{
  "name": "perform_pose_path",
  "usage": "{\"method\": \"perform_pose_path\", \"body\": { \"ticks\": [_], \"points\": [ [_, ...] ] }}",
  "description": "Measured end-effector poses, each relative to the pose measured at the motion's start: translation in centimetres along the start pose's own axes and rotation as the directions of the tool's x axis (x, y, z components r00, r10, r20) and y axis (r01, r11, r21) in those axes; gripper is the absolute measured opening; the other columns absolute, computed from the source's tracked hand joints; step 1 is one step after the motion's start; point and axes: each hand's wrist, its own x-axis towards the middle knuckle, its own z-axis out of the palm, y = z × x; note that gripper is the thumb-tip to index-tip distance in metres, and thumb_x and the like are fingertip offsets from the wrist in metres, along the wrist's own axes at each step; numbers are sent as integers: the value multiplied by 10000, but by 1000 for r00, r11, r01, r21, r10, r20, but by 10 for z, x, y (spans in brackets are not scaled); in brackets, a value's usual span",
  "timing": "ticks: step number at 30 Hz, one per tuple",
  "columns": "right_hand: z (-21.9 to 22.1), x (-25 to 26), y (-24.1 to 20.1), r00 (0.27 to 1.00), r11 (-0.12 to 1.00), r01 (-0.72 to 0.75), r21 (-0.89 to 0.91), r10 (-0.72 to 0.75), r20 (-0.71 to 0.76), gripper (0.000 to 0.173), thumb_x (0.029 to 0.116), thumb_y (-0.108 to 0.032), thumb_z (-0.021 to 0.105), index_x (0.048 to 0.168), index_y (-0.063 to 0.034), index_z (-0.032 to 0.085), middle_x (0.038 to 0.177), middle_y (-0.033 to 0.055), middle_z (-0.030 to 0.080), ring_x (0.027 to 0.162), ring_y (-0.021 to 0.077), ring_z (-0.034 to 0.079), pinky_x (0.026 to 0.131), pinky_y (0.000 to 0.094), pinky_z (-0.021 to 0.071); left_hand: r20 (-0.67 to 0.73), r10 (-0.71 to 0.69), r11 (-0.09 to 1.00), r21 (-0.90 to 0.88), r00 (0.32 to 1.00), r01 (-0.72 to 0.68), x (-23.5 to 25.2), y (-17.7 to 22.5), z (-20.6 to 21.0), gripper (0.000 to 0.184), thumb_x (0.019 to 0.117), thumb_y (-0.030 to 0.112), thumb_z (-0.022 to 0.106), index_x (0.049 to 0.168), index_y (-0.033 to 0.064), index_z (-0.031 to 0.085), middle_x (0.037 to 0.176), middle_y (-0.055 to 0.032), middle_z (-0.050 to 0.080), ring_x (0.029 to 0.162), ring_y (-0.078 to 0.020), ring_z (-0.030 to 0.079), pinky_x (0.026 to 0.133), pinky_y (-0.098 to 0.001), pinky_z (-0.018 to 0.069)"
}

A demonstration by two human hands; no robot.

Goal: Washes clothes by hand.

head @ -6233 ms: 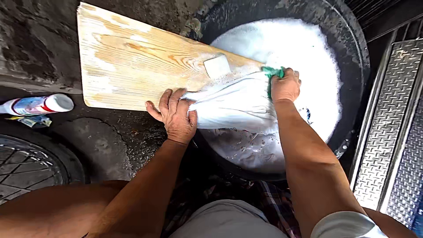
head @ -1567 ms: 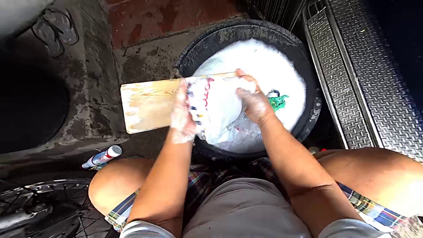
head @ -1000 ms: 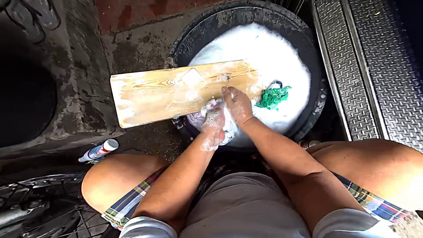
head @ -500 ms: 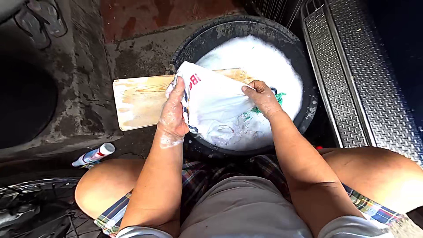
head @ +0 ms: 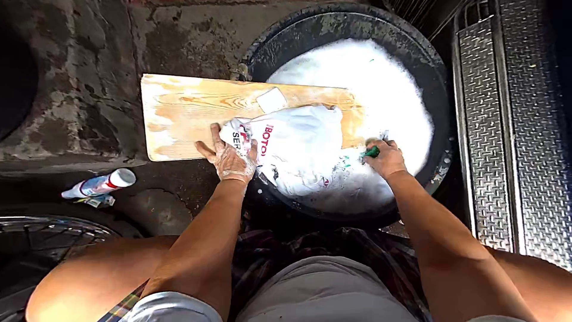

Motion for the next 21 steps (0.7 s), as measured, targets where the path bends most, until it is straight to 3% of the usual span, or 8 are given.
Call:
{"method": "perform_pose_path", "body": {
  "ticks": [2,5,8,10,13,15,18,21],
  "points": [
    [-9,-9,-35,996,999,44,26,-42,-76,274,948,-256,676,1181,-116,717,1269,237,644,1194,465,604,952,669,497,-72,-3,1000,4,997,4,2,4,9,647,994,581,463,1510,191,496,1606,-103,428,1561,-386,193,1160,-763,-24],
    [-10,-20,-109,922,942,332,-47,-335,-194,220,968,-142,607,1130,-55,728,1209,189,690,1201,390,628,992,562,528,-101,-9,1000,-18,995,7,4,10,16,646,989,577,455,1490,174,517,1579,-108,465,1552,-370,231,1164,-759,-9],
    [32,-7,-141,784,803,587,-105,-596,-174,326,1007,-330,619,1259,-146,713,1411,125,626,1362,383,529,1111,576,441,-127,-2,998,-63,992,-6,4,8,18,665,984,588,470,1481,149,523,1565,-119,478,1546,-365,248,1181,-733,-15],
    [46,19,-121,809,817,560,-139,-575,-124,462,1001,-457,605,1394,-217,644,1519,114,545,1418,406,470,1124,649,391,-176,-16,996,-94,984,0,2,5,22,626,997,554,484,1460,138,543,1542,-130,503,1531,-367,286,1195,-708,-12],
    [24,70,-79,957,974,222,-34,-225,-183,467,998,-406,599,1400,-169,624,1396,223,602,1263,469,580,982,669,484,-239,-41,994,-108,970,15,4,4,26,557,984,477,543,1410,120,584,1491,-154,548,1496,-380,348,1199,-686,29],
    [13,76,-99,957,988,147,44,-131,-261,412,985,-347,609,1341,-143,646,1303,221,645,1196,423,630,951,628,514,-246,-38,997,-80,969,19,4,4,27,541,975,485,554,1392,144,601,1472,-135,570,1484,-368,373,1195,-687,58],
    [41,32,-195,786,828,548,119,-461,-411,348,932,-223,676,1255,-98,698,1193,149,699,1114,282,677,920,462,575,-222,-14,999,-53,975,2,5,5,25,530,984,499,539,1381,156,612,1473,-125,571,1490,-373,361,1189,-698,61],
    [84,-2,-250,709,707,701,89,-678,-196,412,883,-347,741,1278,-230,723,1314,107,674,1227,339,621,887,527,564,-236,8,999,-34,972,-17,4,5,26,472,975,395,517,1383,172,598,1477,-101,570,1494,-363,353,1182,-694,67]
  ]
}}
